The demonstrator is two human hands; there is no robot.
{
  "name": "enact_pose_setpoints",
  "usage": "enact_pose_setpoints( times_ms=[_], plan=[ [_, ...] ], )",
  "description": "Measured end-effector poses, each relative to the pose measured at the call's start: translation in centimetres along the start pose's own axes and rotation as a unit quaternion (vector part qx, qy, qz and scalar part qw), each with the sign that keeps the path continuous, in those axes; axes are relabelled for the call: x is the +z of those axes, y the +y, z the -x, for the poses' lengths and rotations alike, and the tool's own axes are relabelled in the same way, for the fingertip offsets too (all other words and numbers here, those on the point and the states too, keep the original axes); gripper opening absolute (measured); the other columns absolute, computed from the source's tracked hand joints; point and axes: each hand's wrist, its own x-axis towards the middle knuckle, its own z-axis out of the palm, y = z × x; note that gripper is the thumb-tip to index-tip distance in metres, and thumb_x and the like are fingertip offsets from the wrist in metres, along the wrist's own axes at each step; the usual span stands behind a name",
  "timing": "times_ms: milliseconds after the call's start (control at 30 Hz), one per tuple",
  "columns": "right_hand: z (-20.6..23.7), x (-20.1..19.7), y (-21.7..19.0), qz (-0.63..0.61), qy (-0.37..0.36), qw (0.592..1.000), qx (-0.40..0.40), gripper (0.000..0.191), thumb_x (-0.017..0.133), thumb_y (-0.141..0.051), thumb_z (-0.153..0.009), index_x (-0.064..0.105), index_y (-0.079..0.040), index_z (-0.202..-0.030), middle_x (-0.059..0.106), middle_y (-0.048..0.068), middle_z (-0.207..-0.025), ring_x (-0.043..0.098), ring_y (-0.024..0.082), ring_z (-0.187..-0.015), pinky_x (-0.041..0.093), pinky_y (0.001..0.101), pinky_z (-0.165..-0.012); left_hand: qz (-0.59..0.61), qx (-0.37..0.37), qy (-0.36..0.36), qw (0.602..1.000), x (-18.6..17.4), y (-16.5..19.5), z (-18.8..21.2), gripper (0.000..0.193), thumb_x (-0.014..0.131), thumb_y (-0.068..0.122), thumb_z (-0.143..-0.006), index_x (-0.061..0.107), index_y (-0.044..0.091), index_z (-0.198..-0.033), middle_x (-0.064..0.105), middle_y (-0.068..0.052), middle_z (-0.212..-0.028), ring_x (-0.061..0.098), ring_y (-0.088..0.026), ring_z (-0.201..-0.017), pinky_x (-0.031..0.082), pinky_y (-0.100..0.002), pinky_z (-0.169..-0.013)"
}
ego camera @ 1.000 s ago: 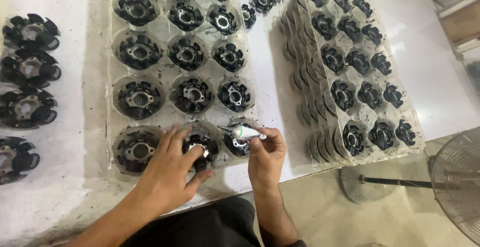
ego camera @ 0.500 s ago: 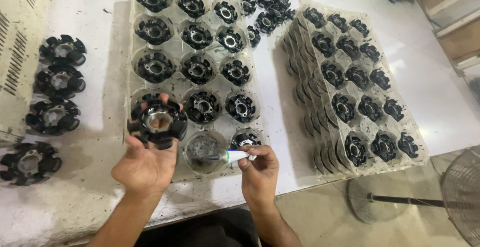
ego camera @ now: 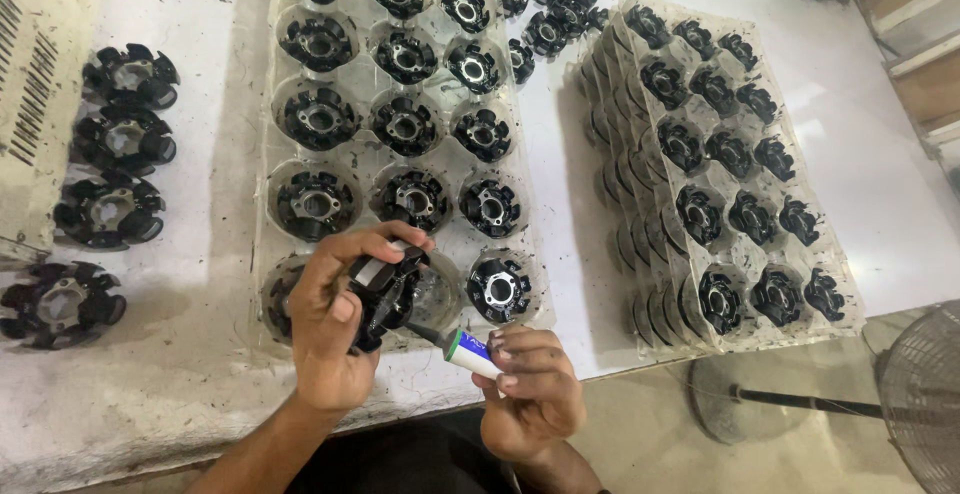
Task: The person picks black plastic rotor parts from a tray one at a time and squeezes adhesive from a small tube onto each part's hub, then places the treated part back into the tray. Midway the person wipes the glue tube with a cloth before resuming applying adhesive to more parts.
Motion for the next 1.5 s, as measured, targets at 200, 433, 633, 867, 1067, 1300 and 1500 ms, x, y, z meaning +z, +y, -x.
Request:
enact_pose_setpoints(
  times_ms=[200, 433, 633, 867, 1067, 1300, 1500],
  plan=[
    [-0.5, 0.0, -0.5, 0.053, -0.008, 0.998, -0.028, 0.033, 0.076, 0.015, -0.075, 0.057, -0.005, -0.093, 0.067, 0.013, -0.095, 0.072, 0.028, -0.093, 0.066, 0.0435, -0.082, -0.057, 0.009, -0.012, 0.998, 0.3, 0.5, 0.1, 0.050, 0.057, 0.039, -0.108, 0.055, -0.006, -0.128, 0.061, -0.031, -0.132, 0.061, -0.024, -0.117, 0.049, -0.036, -0.108],
    [-1.3, 0.0, -0.6, 0.081, -0.043, 0.995, -0.025, 0.039, 0.071, 0.022, -0.070, 0.057, -0.006, -0.093, 0.066, 0.012, -0.094, 0.073, 0.027, -0.089, 0.066, 0.0426, -0.080, -0.113, 0.014, -0.036, 0.993, 0.0, 0.6, 0.1, 0.047, 0.058, 0.036, -0.107, 0.059, -0.006, -0.127, 0.063, -0.028, -0.131, 0.062, -0.023, -0.120, 0.048, -0.033, -0.107],
    [-2.2, 0.1, -0.6, 0.073, -0.049, 0.996, -0.021, 0.036, 0.066, 0.025, -0.072, 0.058, -0.005, -0.090, 0.065, 0.011, -0.090, 0.071, 0.023, -0.084, 0.068, 0.0428, -0.077, -0.064, -0.019, -0.012, 0.998, 0.3, 0.1, 0.1, 0.047, 0.057, 0.033, -0.105, 0.057, -0.008, -0.127, 0.061, -0.028, -0.136, 0.060, -0.025, -0.126, 0.044, -0.037, -0.117],
    [-2.4, -0.1, -0.8, 0.080, -0.054, 0.995, -0.019, 0.035, 0.071, 0.023, -0.072, 0.058, -0.005, -0.089, 0.065, 0.010, -0.088, 0.070, 0.021, -0.082, 0.067, 0.0423, -0.076, -0.034, -0.039, 0.004, 0.999, 0.2, -0.3, -0.2, 0.049, 0.057, 0.037, -0.103, 0.058, -0.007, -0.125, 0.063, -0.029, -0.132, 0.061, -0.026, -0.125, 0.046, -0.038, -0.113],
    [-2.4, -0.2, -0.9, 0.086, -0.062, 0.994, -0.015, 0.035, 0.069, 0.024, -0.071, 0.059, -0.005, -0.088, 0.064, 0.011, -0.088, 0.069, 0.022, -0.082, 0.067, 0.0424, -0.076, -0.046, -0.027, 0.005, 0.999, 0.2, -0.5, -0.1, 0.048, 0.057, 0.037, -0.104, 0.058, -0.007, -0.125, 0.063, -0.029, -0.131, 0.062, -0.027, -0.126, 0.048, -0.039, -0.113],
    [-2.4, -0.2, -0.8, 0.078, -0.060, 0.995, -0.019, 0.034, 0.069, 0.024, -0.071, 0.059, -0.004, -0.088, 0.064, 0.011, -0.088, 0.069, 0.022, -0.082, 0.068, 0.0428, -0.076, -0.038, -0.025, 0.016, 0.999, 0.2, -0.5, -0.1, 0.047, 0.057, 0.036, -0.105, 0.057, -0.007, -0.125, 0.063, -0.030, -0.131, 0.062, -0.029, -0.127, 0.049, -0.040, -0.112],
    [-2.3, -0.3, -0.9, 0.083, -0.056, 0.995, -0.009, 0.035, 0.072, 0.023, -0.072, 0.058, -0.004, -0.088, 0.065, 0.012, -0.089, 0.069, 0.022, -0.083, 0.067, 0.0422, -0.077, 0.058, -0.023, 0.078, 0.995, 0.5, -1.1, 0.3, 0.048, 0.058, 0.037, -0.104, 0.055, -0.004, -0.127, 0.059, -0.029, -0.133, 0.063, -0.036, -0.125, 0.052, -0.048, -0.108]
  ],
)
